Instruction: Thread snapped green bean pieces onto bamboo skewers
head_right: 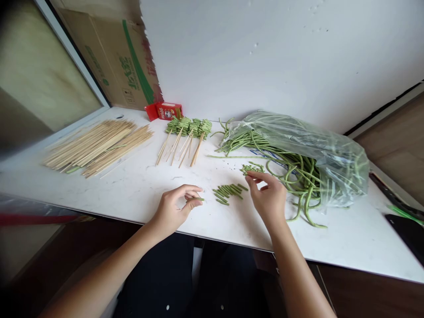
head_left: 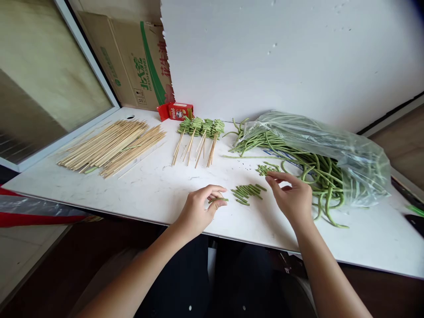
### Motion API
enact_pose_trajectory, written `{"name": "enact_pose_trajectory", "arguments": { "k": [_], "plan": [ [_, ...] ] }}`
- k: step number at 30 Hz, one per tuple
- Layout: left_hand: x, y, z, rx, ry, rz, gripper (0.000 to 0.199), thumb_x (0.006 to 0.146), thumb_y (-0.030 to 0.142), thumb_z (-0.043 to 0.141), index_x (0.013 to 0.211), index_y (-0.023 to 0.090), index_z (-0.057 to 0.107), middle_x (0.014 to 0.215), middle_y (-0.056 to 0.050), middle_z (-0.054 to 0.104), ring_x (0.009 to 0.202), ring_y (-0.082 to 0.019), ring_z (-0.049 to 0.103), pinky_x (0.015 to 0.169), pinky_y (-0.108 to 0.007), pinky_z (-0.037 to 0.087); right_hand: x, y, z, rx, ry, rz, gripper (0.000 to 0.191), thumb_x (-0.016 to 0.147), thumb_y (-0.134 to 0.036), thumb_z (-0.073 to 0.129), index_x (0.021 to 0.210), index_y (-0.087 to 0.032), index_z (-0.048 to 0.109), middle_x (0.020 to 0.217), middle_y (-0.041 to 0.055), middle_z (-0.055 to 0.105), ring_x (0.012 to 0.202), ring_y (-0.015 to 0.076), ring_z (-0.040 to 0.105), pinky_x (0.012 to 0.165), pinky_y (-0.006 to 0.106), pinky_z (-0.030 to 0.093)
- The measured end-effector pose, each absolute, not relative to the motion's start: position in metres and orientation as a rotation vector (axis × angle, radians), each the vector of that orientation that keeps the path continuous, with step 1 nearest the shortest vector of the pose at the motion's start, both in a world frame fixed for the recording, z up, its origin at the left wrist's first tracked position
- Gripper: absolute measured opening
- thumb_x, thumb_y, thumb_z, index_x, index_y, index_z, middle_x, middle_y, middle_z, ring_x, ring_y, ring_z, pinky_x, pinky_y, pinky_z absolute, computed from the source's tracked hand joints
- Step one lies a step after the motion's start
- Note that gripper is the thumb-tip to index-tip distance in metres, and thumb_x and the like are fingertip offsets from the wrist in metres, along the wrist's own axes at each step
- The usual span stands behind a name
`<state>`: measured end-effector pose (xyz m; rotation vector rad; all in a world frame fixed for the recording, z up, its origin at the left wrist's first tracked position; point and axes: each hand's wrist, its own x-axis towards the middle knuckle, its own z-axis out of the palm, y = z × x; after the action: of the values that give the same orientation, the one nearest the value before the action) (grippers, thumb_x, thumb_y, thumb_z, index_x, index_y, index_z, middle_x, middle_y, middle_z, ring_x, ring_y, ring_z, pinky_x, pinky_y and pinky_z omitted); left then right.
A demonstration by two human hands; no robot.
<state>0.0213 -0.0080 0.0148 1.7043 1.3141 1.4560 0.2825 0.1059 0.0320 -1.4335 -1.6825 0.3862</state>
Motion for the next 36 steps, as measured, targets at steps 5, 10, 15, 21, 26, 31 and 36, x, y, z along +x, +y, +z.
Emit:
{"name": "enact_pose_trajectory", "arguments": {
  "k": [5, 10, 15, 21, 26, 31, 36],
  "plan": [
    [0.021, -0.01, 0.009, 1.888, 1.33, 1.499, 0.034, 0.091, 0.017, 0.082, 0.123, 0.025, 0.071, 0.097, -0.003, 0.083, 0.094, -0.021, 0.08, 0.089, -0.037, 0.065, 0.294, 0.114, 0.033, -1.444, -1.823, 0.126, 0.04, 0.091, -0.046, 0.073, 0.122, -0.022, 0.08, 0.113, 0.0137, 0.081, 0.092, 0.0306, 0.071, 0.073, 0.043, 0.052],
    [0.022, -0.01, 0.009, 2.021, 1.298, 1.553, 0.04, 0.09, 0.016, 0.082, 0.127, 0.023, 0.069, 0.102, -0.005, 0.083, 0.091, -0.019, 0.081, 0.087, -0.03, 0.068, 0.254, 0.073, 0.054, -1.086, -2.06, 0.743, 0.027, 0.1, -0.048, 0.07, 0.112, -0.026, 0.081, 0.112, 0.0093, 0.081, 0.093, 0.0249, 0.071, 0.066, 0.035, 0.05],
    [0.024, -0.012, 0.014, 2.004, 1.273, 1.484, 0.046, 0.091, 0.011, 0.08, 0.133, 0.024, 0.065, 0.101, -0.003, 0.082, 0.091, -0.018, 0.081, 0.085, -0.028, 0.068, 0.226, 0.047, 0.055, -0.806, -2.146, 0.937, 0.019, 0.098, -0.042, 0.076, 0.109, -0.029, 0.082, 0.1, 0.0068, 0.08, 0.089, 0.0229, 0.067, 0.067, 0.035, 0.049],
    [0.021, -0.011, 0.023, 1.923, 1.332, 1.474, 0.025, 0.092, 0.02, 0.081, 0.116, 0.021, 0.073, 0.101, -0.006, 0.081, 0.087, -0.018, 0.078, 0.08, -0.03, 0.065, 0.223, 0.048, 0.049, -0.891, -1.967, 0.957, 0.018, 0.099, -0.042, 0.074, 0.099, -0.025, 0.08, 0.091, 0.0073, 0.075, 0.081, 0.0215, 0.065, 0.064, 0.034, 0.049],
    [0.021, -0.01, 0.027, 1.899, 1.323, 1.501, 0.013, 0.1, 0.021, 0.07, 0.11, 0.021, 0.078, 0.1, -0.008, 0.081, 0.09, -0.019, 0.077, 0.08, -0.03, 0.061, 0.223, 0.048, 0.049, -0.834, -1.995, 0.877, 0.015, 0.098, -0.038, 0.077, 0.108, -0.027, 0.08, 0.094, 0.0059, 0.075, 0.078, 0.0202, 0.062, 0.066, 0.035, 0.05],
    [0.022, -0.011, 0.024, 1.925, 1.296, 1.449, 0.011, 0.102, 0.021, 0.067, 0.108, 0.02, 0.076, 0.098, -0.007, 0.078, 0.088, -0.019, 0.074, 0.078, -0.03, 0.058, 0.223, 0.047, 0.045, -0.723, -2.081, 0.714, 0.006, 0.099, -0.032, 0.075, 0.102, -0.027, 0.078, 0.093, 0.0065, 0.075, 0.086, 0.0239, 0.061, 0.067, 0.037, 0.048],
    [0.02, -0.012, 0.024, 2.028, 1.327, 1.361, 0.017, 0.103, 0.014, 0.059, 0.095, 0.02, 0.072, 0.086, -0.004, 0.074, 0.079, -0.017, 0.067, 0.076, -0.031, 0.052, 0.219, 0.044, 0.045, -0.685, -2.144, 0.702, 0.009, 0.102, -0.022, 0.068, 0.095, -0.025, 0.072, 0.088, 0.0058, 0.072, 0.088, 0.0246, 0.06, 0.079, 0.041, 0.049]
  ]
}}
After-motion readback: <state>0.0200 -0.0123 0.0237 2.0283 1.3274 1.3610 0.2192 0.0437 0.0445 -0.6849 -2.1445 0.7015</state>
